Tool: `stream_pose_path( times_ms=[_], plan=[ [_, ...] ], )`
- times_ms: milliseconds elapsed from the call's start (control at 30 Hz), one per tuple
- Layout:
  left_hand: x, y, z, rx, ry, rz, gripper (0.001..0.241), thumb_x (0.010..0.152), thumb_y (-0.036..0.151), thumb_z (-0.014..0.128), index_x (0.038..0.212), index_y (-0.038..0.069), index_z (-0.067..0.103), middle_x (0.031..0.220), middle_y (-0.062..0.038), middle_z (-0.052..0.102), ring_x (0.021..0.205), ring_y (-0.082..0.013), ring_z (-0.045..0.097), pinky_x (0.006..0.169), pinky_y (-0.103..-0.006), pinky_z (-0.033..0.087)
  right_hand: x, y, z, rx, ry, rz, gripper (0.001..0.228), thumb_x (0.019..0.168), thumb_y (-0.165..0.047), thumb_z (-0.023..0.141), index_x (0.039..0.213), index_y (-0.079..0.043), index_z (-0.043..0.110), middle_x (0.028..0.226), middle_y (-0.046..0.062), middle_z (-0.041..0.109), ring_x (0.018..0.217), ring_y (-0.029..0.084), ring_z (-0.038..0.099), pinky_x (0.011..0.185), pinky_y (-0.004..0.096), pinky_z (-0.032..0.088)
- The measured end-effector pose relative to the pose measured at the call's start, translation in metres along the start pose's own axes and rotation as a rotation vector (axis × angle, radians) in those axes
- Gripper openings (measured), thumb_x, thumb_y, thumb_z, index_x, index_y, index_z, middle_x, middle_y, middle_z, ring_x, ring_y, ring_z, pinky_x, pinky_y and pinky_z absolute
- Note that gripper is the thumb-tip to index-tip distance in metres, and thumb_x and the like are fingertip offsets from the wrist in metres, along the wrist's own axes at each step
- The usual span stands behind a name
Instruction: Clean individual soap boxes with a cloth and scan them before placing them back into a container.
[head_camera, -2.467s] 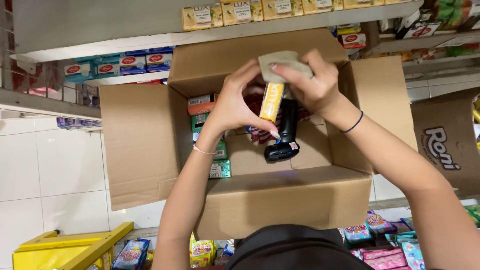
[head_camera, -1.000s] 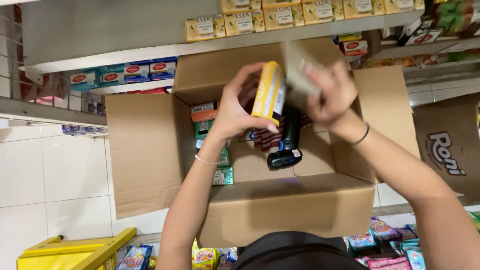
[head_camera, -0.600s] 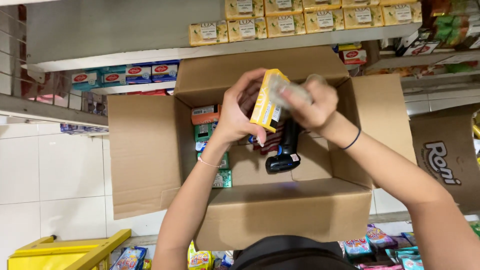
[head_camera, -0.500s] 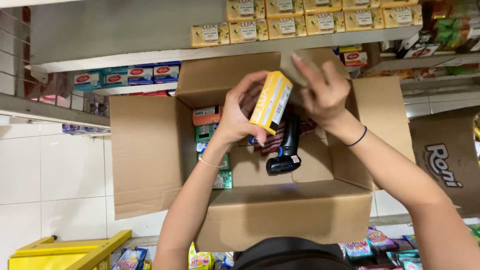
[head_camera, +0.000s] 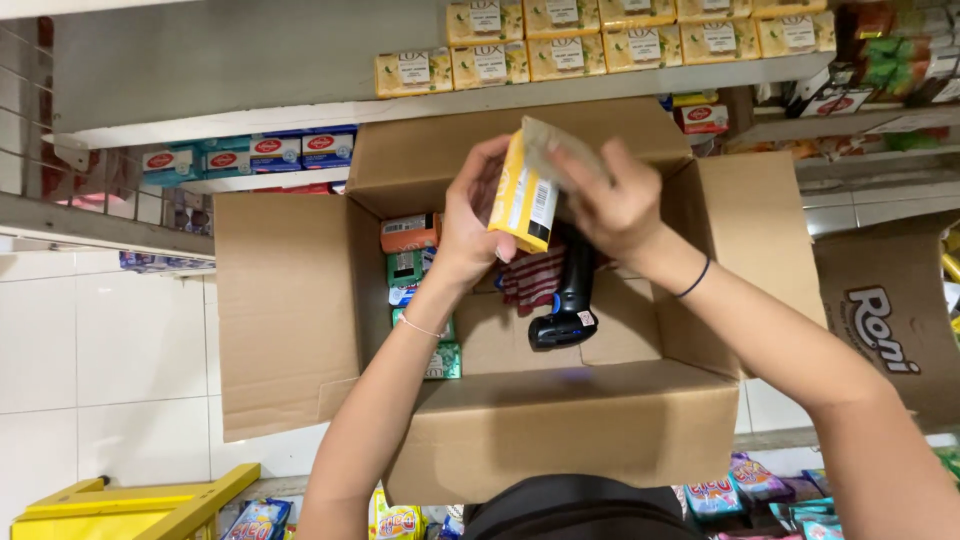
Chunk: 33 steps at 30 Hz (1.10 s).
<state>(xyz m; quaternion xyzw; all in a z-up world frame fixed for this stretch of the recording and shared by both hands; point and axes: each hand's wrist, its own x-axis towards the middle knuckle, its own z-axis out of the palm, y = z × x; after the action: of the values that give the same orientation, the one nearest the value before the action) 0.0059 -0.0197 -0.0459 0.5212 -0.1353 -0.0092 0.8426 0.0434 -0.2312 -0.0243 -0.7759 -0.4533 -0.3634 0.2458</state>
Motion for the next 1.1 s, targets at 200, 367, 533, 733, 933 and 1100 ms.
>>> stream_pose_path(
  times_ms=[200,367,533,733,933,1100],
  plan=[
    [0.003,-0.017,0.002,0.015,-0.034,0.024,0.128,0.059,0.07,0.09,0.152,-0.001,0.039,0.15,-0.014,0.051,0.143,-0.0242,0.051,0.126,-0.0395,0.039,0.006,-0.002,-0.011,-0.022,0.085,0.258,0.046,0.093,-0.007,0.062,0.139,-0.005,0.064,0.098,0.018,0.063,0.072,0.027,0.057,0.061,0.04,0.05],
    [0.005,0.026,0.028,-0.027,0.048,0.054,0.099,0.087,0.083,0.051,0.155,0.019,0.016,0.149,-0.012,0.043,0.116,-0.0293,0.065,0.095,-0.0441,0.057,-0.004,-0.034,-0.002,0.083,-0.009,0.014,0.041,0.095,-0.028,0.066,0.132,-0.01,0.065,0.089,0.011,0.064,0.07,0.028,0.059,0.059,0.04,0.049],
    [-0.001,-0.007,0.017,-0.073,0.048,-0.059,0.092,0.099,0.08,0.038,0.156,0.009,0.035,0.146,-0.021,0.055,0.131,-0.0287,0.062,0.113,-0.0426,0.052,0.013,-0.026,-0.001,0.11,-0.096,-0.024,0.047,0.089,-0.015,0.073,0.135,-0.018,0.068,0.08,0.006,0.052,0.066,0.026,0.056,0.059,0.04,0.049],
    [-0.005,-0.01,0.018,-0.035,0.015,0.004,0.081,0.106,0.072,0.033,0.155,0.007,0.033,0.148,-0.015,0.05,0.137,-0.0246,0.054,0.116,-0.04,0.046,0.017,0.004,-0.007,-0.032,-0.121,0.198,0.061,0.083,-0.009,0.072,0.143,-0.015,0.063,0.087,0.015,0.056,0.071,0.031,0.058,0.062,0.042,0.049],
    [0.002,-0.009,0.021,-0.016,0.112,-0.063,0.073,0.106,0.063,0.026,0.153,0.008,0.03,0.148,-0.016,0.049,0.131,-0.0298,0.06,0.112,-0.0438,0.05,0.015,-0.005,-0.014,-0.003,-0.025,0.327,0.058,0.088,0.002,0.061,0.144,-0.011,0.058,0.097,0.016,0.062,0.077,0.03,0.059,0.071,0.041,0.051],
    [0.009,-0.006,0.028,-0.17,0.249,-0.095,0.065,0.107,0.058,0.024,0.152,0.012,0.035,0.146,-0.019,0.053,0.133,-0.0309,0.058,0.112,-0.0447,0.05,0.011,-0.035,-0.02,0.134,-0.029,0.073,0.051,0.084,-0.004,0.069,0.135,-0.009,0.063,0.085,0.012,0.059,0.064,0.028,0.055,0.056,0.042,0.047]
  ],
)
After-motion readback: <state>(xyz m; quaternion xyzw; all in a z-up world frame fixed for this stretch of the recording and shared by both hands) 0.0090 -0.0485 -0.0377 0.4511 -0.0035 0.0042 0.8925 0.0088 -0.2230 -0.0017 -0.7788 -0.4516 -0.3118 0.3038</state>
